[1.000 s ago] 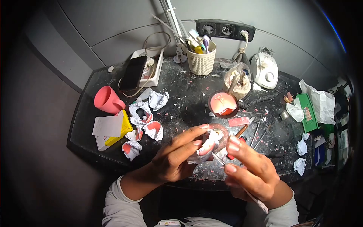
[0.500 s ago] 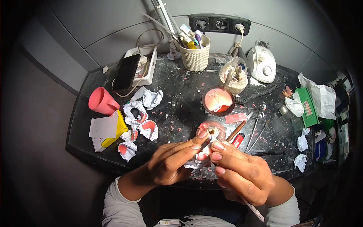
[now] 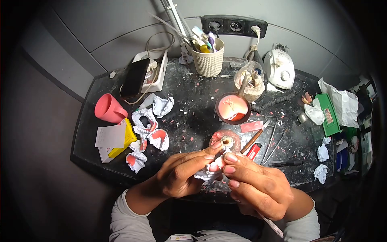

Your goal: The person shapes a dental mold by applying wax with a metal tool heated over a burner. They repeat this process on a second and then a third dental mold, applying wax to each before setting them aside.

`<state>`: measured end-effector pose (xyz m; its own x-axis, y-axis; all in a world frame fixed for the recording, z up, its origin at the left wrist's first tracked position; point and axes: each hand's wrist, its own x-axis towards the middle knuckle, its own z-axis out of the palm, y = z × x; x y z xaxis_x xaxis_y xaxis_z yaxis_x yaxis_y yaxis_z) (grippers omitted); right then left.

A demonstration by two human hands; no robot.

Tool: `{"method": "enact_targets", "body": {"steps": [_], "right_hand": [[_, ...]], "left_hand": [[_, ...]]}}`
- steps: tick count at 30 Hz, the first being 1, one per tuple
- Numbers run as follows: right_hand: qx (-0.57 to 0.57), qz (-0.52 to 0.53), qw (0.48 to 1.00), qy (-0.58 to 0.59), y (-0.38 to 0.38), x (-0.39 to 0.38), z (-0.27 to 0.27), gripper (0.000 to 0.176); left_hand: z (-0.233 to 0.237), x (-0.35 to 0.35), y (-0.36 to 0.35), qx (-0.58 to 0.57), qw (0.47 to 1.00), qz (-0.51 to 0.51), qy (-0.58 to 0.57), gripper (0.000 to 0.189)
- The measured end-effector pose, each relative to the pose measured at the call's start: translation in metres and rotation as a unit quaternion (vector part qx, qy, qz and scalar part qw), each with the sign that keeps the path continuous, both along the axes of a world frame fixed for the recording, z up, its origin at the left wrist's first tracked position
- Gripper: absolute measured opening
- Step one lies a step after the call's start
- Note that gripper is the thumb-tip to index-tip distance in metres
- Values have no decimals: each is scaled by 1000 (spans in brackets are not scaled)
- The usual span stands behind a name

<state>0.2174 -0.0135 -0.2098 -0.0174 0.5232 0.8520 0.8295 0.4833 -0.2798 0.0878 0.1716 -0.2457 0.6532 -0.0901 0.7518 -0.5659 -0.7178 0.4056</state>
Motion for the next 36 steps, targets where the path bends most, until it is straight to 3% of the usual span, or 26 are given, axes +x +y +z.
{"method": "enact_targets", "body": {"steps": [15,20,24,29,31,36], "right_hand": [[-23,19,999,19,-4,2,5,24],[-60,-25,987,150,-12,-1,16,24],[-87,-15,978,189,-8,3,18,24],[-110,-7,973,204,-9,3,19,22],[-121,-10,972,203,-9,4,20,21],[-131,-5,969,208,-7,4,22,20]], "left_hand": [[-8,-3,5,-66,994,-74,35,51],[-10,7,1,-150,985,-86,18,44],[-8,4,-3,-199,978,-54,28,46],[-1,2,2,-165,984,-44,49,44],[5,2,3,-83,995,-14,44,43],[-1,2,2,-92,995,-15,37,43]]}}
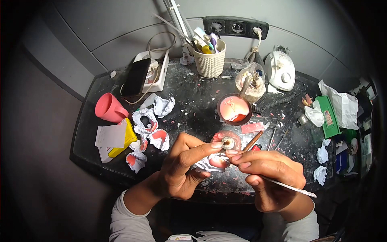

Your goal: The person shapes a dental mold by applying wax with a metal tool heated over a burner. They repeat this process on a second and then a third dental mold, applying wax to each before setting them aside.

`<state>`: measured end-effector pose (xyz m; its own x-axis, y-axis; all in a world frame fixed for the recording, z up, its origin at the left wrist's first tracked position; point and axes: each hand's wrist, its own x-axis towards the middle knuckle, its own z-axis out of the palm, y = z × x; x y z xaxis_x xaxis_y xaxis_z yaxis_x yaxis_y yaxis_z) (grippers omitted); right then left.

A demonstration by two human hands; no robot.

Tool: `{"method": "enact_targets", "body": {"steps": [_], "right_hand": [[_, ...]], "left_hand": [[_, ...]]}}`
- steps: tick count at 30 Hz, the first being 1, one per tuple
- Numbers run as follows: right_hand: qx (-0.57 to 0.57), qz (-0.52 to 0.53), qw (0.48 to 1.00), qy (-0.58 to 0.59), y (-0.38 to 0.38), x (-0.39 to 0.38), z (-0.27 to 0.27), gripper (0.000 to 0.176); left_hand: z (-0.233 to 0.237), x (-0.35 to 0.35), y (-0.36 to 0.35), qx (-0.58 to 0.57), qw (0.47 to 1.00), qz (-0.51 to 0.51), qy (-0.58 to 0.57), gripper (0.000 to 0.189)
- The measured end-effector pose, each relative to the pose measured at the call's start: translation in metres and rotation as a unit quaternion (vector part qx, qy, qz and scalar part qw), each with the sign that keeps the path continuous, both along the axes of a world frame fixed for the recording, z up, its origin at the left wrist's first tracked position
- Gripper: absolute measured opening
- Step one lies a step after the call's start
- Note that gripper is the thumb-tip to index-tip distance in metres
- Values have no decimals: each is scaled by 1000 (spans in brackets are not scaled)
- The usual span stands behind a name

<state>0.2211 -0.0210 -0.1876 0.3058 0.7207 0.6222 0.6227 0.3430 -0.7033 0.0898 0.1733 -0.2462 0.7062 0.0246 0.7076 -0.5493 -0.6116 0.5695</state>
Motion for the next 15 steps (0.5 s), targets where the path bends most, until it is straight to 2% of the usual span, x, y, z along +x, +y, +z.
{"method": "enact_targets", "body": {"steps": [15], "right_hand": [[2,42,998,53,3,5,-4,19]], "left_hand": [[3,-2,4,0,1000,-13,15,45]]}}
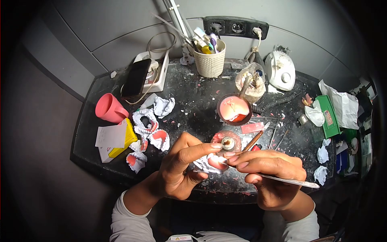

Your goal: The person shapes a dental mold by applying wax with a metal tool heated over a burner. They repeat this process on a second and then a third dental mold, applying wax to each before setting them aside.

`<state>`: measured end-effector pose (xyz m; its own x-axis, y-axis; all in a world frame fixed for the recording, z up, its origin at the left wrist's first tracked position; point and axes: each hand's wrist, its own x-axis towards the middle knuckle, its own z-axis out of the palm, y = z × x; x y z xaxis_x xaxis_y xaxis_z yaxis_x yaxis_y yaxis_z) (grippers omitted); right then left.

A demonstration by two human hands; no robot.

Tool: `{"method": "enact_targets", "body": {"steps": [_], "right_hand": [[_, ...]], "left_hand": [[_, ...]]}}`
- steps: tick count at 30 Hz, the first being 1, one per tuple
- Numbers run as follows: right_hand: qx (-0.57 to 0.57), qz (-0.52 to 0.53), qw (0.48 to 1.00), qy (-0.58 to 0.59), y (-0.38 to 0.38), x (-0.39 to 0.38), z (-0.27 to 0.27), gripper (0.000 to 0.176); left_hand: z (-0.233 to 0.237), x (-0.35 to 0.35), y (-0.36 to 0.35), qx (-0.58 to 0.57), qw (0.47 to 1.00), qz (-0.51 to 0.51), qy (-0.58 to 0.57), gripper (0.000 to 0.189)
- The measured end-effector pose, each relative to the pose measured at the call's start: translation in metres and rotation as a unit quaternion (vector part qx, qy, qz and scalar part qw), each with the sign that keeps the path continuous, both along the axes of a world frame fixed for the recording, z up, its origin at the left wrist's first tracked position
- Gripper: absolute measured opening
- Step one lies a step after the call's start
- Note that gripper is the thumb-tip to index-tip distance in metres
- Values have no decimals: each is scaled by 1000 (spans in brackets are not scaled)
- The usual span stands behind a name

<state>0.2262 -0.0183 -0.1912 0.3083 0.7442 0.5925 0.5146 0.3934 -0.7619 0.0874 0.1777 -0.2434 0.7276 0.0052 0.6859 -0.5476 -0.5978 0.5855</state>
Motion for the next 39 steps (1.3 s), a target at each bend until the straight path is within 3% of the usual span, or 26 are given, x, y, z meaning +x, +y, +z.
{"method": "enact_targets", "body": {"steps": [20,23,25,27,30,32,33,34,39], "right_hand": [[5,4,999,33,-1,2,-1,17],[36,1,999,29,-1,3,-8,19],[150,-22,975,161,3,-2,-10,25],[149,-38,987,51,-2,5,-12,33],[149,-13,981,120,-10,1,-14,30],[134,94,981,100,-13,9,-18,26],[101,57,991,59,-12,4,-13,27],[77,19,997,3,-12,3,-14,24],[46,-51,983,-168,-4,-6,-8,34]], "left_hand": [[-2,-1,-1,-96,993,-54,43,47],[2,1,0,-64,997,-48,19,48],[8,1,-3,-58,998,-5,2,48],[3,-1,-2,-37,999,5,-14,50],[-6,-1,-7,-38,997,29,-68,57],[-13,0,-10,-41,996,29,-76,58],[-18,-1,-11,-45,995,30,-86,59],[-32,-11,-3,-59,998,-24,13,60],[-18,-13,0,-12,999,-28,39,64]]}}
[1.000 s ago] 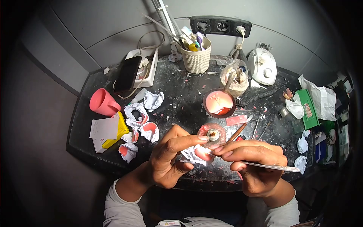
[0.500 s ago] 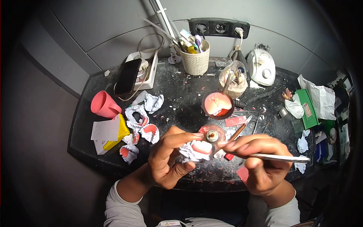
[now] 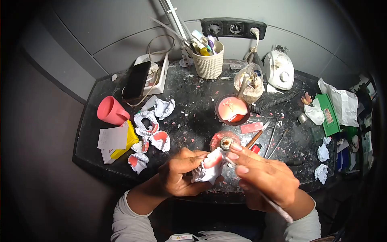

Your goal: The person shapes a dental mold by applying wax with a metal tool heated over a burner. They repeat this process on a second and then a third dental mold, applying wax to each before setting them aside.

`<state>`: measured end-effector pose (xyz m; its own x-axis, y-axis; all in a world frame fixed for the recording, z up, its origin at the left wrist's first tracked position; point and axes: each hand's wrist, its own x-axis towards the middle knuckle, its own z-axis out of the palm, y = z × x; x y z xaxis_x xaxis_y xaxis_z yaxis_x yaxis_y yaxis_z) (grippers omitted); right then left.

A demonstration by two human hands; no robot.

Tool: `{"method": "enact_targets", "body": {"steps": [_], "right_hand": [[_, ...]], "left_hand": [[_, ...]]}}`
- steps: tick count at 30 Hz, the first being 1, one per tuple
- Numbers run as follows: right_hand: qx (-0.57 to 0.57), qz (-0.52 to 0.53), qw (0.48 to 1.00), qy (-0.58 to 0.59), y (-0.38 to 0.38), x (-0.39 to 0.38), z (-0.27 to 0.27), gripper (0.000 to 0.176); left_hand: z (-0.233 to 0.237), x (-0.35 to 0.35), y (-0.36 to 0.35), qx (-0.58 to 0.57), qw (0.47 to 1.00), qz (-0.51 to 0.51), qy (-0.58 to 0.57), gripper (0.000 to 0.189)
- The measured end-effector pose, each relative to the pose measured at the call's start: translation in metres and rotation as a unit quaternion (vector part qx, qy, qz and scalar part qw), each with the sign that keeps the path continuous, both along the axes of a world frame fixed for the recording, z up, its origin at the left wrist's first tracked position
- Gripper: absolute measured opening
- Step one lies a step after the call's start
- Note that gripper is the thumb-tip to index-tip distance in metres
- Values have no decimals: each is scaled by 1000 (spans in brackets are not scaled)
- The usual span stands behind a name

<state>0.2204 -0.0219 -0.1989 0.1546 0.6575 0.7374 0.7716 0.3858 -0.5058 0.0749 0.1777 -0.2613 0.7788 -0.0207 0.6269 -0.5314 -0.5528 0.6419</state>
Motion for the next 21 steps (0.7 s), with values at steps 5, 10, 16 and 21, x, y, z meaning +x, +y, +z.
{"method": "enact_targets", "body": {"steps": [5,10,16,21], "right_hand": [[32,14,999,-25,7,-3,-5,29],[49,27,998,-33,10,-3,-10,27],[61,41,996,-43,10,-2,-13,26],[54,44,997,-44,10,-2,-11,27]], "left_hand": [[-5,8,-1,10,997,-23,-73,66],[-1,6,-4,-21,999,-11,-40,41],[0,10,-4,34,997,10,-71,47],[3,10,-4,54,997,21,-59,44]]}}
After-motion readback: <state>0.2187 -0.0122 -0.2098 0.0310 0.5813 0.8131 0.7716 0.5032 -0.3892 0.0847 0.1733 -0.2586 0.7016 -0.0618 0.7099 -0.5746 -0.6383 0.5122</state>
